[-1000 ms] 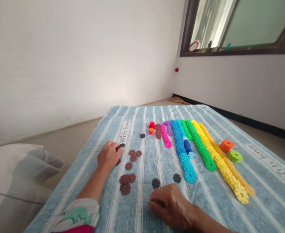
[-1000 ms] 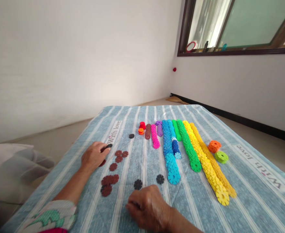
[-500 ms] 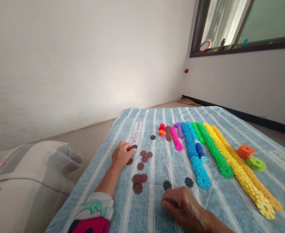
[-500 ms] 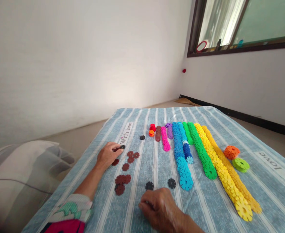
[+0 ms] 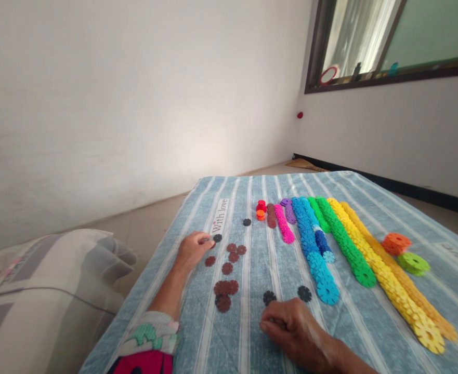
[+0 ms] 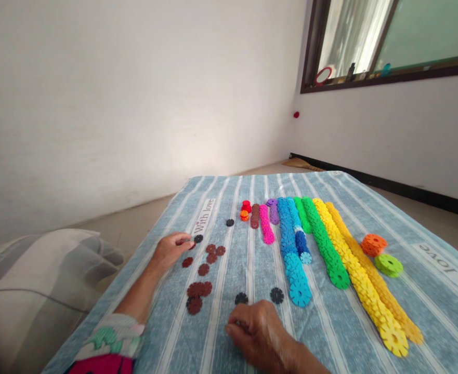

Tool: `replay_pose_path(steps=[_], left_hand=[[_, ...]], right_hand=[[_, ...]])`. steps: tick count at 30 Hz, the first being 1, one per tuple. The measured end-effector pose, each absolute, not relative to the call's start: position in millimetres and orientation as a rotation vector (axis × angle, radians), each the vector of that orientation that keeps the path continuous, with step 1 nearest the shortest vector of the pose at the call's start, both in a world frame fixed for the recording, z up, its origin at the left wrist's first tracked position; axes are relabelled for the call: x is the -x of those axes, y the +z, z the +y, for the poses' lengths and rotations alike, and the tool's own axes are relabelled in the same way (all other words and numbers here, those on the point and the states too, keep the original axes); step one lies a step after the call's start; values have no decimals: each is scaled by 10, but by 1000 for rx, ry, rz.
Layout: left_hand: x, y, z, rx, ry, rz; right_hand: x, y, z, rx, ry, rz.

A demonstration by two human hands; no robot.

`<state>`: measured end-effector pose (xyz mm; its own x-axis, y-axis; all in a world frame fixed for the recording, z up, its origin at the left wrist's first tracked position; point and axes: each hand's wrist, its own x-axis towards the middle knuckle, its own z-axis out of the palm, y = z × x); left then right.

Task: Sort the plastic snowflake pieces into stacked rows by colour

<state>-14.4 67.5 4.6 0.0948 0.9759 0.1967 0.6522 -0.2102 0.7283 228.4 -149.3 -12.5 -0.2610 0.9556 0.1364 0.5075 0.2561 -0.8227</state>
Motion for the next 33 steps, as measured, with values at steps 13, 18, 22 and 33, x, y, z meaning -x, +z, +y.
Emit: replay_pose_path(steps=[13,18,22,33], left_hand=[[178,181,603,-1935,794,1596],[269,356,471,-1732,687,1436],[283,466,399,-1676,542,1352],[269,431,478,-1759,314,1357]], right_hand=[[-2266,-79,-1472,1363,911,-1851],[-2262,-92,-1474,1347,923,-1850],[-2263,-111,-1479,1337,925,-1834],[-2260,-87,-1461,1347,933,-1835]])
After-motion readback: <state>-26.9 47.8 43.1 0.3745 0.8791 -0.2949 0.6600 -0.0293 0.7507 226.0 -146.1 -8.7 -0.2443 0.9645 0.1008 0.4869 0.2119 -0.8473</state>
